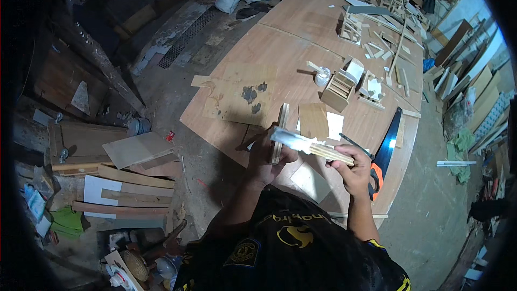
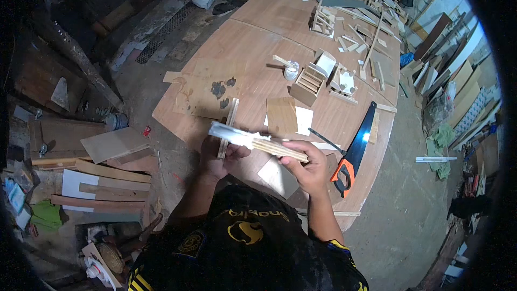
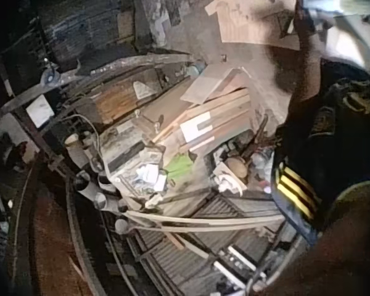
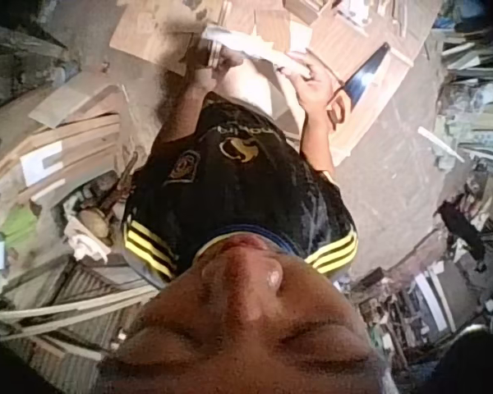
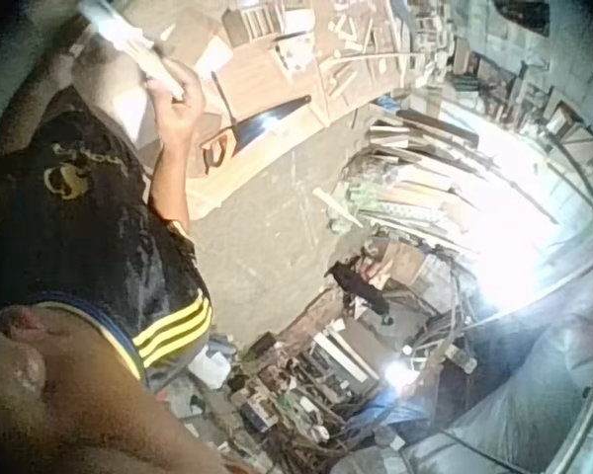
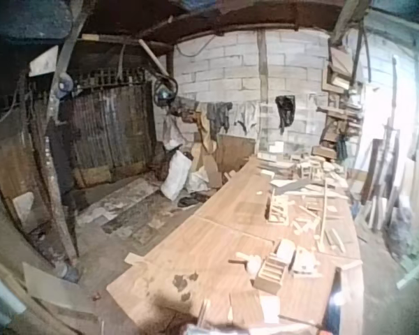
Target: Gluing and assembling small wooden components to construct a model.
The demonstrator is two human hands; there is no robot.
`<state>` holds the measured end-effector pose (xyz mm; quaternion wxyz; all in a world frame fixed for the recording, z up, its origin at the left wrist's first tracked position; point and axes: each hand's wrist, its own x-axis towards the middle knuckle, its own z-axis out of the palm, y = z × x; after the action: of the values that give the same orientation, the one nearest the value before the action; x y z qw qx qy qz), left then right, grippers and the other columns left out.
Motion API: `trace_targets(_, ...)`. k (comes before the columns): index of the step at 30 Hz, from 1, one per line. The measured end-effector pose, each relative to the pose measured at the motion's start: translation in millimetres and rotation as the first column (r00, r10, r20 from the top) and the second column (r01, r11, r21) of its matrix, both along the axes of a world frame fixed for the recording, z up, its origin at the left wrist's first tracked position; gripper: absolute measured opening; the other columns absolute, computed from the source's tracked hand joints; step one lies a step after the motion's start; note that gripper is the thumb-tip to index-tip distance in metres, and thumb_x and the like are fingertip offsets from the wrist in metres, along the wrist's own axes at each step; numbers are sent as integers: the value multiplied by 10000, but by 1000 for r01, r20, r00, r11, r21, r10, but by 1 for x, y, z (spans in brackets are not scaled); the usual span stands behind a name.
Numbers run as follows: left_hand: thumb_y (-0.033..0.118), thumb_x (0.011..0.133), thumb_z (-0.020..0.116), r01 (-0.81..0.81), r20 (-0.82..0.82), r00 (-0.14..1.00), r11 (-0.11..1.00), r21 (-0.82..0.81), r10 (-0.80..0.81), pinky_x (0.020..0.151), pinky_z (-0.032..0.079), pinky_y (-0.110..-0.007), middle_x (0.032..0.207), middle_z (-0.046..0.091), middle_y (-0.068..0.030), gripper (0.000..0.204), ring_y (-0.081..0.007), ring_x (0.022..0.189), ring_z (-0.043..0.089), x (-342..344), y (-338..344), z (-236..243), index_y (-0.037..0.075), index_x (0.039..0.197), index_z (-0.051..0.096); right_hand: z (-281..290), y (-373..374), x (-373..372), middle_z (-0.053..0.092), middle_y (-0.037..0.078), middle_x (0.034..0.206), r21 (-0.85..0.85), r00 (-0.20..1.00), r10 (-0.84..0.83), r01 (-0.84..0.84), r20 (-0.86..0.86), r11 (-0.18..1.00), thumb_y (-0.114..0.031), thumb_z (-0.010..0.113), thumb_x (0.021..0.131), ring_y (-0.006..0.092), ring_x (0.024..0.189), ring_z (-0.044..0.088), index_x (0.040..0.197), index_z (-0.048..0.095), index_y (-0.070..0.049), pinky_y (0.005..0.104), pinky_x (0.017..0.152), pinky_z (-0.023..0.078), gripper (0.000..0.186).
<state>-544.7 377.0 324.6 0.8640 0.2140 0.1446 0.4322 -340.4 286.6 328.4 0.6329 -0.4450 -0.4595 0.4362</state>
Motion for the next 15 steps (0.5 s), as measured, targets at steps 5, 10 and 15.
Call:
trace_targets(5, 270, 867, 595, -7, -519, 828, 930, 367, 211, 672, 505, -290, 880, 598, -78, 280, -159, 773, 597, -2, 1, 6, 26, 994, 543, 1, 1, -2, 671, 95, 935, 21, 988, -58, 55, 142, 998, -58, 734, 786, 131, 813, 629, 1044, 637, 23, 246, 757, 486, 288)
trace_targets(10, 318, 913, 517, -155, -506, 702, 801, 579, 501, 520, 447, -263, 738, 560, -90, 381, -146, 602, 546, -2, 12, 2, 4, 1127, 492, 2, 2, 3, 663, 105, 914, 62, 989, -145, 144, 19, 988, -56, 712, 807, 141, 797, 626, 1084, 602, 28, 249, 729, 495, 310)
trace_targets(15, 315, 929, 486, -287, -399, 790, 856, 430, 465, 519, 428, -268, 728, 542, -70, 332, -145, 561, 504, 5, 12, 31, 59, 1130, 422, 0, 0, 17, 647, 118, 873, 100, 972, -213, 223, -102, 970, -68, 674, 846, 143, 738, 598, 1132, 552, 34, 257, 665, 490, 327)
